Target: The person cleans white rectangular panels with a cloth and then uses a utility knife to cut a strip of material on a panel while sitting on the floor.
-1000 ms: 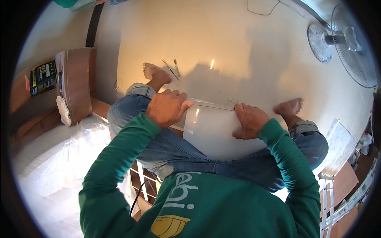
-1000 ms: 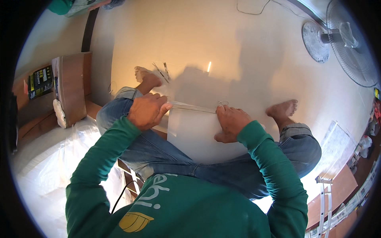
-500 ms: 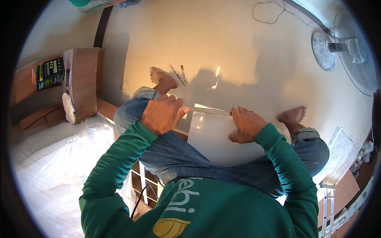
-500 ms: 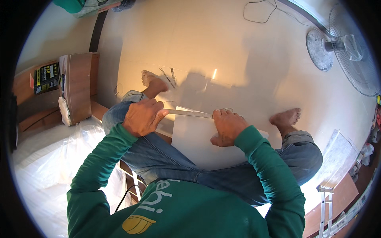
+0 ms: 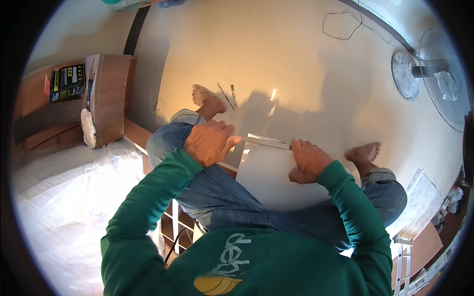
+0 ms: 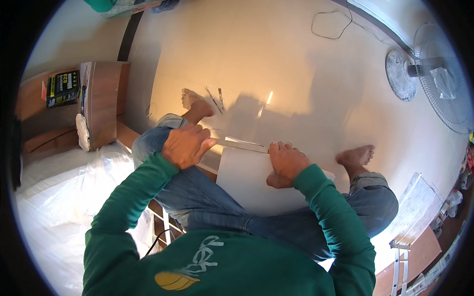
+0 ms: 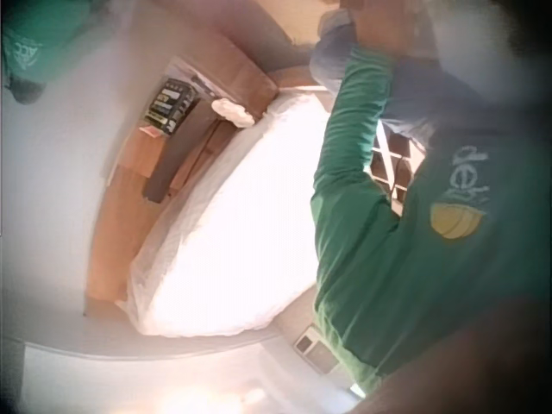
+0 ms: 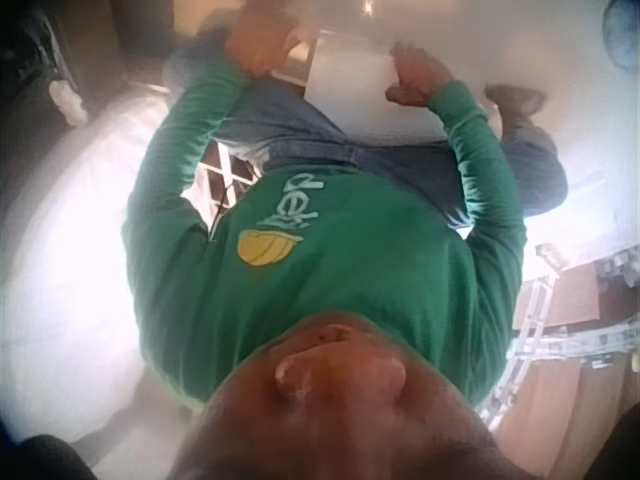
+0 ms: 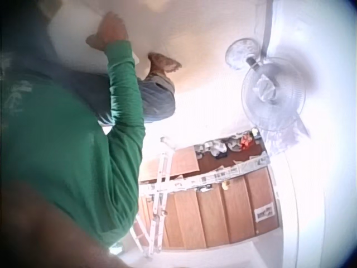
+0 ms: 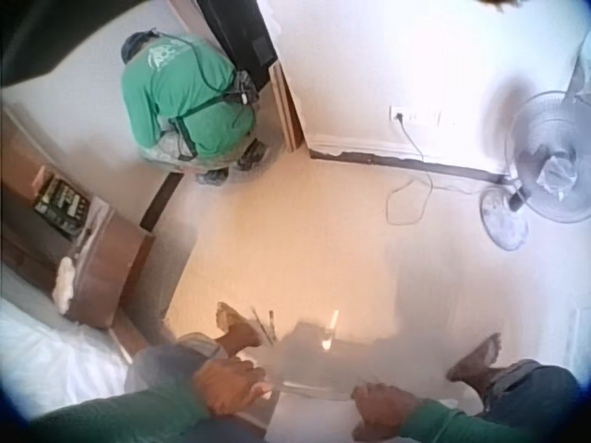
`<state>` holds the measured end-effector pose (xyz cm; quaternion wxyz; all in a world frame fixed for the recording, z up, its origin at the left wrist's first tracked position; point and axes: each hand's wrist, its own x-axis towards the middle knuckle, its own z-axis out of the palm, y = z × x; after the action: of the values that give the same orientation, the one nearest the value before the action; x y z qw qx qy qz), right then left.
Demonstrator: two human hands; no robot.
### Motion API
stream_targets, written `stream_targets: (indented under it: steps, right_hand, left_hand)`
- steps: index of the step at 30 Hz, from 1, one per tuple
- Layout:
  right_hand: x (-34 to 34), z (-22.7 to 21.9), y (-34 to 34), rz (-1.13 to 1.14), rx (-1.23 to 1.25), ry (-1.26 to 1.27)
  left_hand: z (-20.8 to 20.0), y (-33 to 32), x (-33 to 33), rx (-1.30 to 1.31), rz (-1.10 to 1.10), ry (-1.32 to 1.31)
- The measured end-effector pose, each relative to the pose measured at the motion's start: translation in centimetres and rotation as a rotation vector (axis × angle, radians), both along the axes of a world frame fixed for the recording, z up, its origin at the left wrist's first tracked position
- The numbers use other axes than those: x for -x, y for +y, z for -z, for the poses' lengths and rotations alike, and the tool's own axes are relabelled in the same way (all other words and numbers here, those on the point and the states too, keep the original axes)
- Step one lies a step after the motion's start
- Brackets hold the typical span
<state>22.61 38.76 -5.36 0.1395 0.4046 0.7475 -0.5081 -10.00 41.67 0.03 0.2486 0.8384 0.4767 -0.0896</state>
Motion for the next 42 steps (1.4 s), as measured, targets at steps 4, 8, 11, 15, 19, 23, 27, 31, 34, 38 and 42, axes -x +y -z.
stream_targets:
  steps: [4, 8, 11, 15, 19, 23, 27, 31, 34, 38, 42]
  right_hand:
    - [0.8, 0.2, 0.2, -0.013, -0.043, 0.003]
    - [0.9, 1.5, 0.2, 0.007, 0.026, 0.006]
    - [0.9, 1.6, 0.7, -0.005, 0.103, -0.011]
    - [0.7, 1.4, 1.4, -0.013, 0.145, -0.015]
    - [1.0, 0.4, 1.8, 0.023, 0.236, -0.022]
    - [-0.3, 1.5, 2.2, 0.229, 0.071, 0.091]
    - [-3.4, 0.6, 4.6, 0.528, -0.486, 0.153]
    - [-5.1, -2.1, 5.3, 0.342, -0.476, 0.179]
    - [-4.8, -2.0, 3.2, 0.384, -0.261, 0.219]
    - [-3.7, 1.7, 2.7, 0.801, -0.463, 0.21]
    - [-0.4, 4.1, 2.5, 0.703, 0.104, 0.306]
  left_hand:
    - [-1.8, -0.4, 0.3, 0.045, -0.013, 0.046]
    - [0.1, 0.4, 0.4, 0.052, -0.021, 0.088]
    - [1.1, 0.9, 1.0, 0.066, 0.017, 0.064]
    - [3.9, 1.5, 1.9, 0.144, 0.037, 0.074]
    - [5.8, 2.2, 2.2, 0.207, 0.012, 0.075]
    - [5.3, 3.4, 2.0, -0.111, -0.009, -0.035]
    - [2.6, 5.5, 2.1, -0.06, -0.052, 0.031]
    - [0.7, 4.7, -0.3, -0.055, -0.066, -0.039]
    - [-0.4, 2.7, -1.8, -0.159, -0.079, -0.07]
    - [-0.8, 2.1, 0.8, -0.243, -0.211, 0.132]
    - [-1.2, 3.3, 2.1, -0.188, -0.528, 0.22]
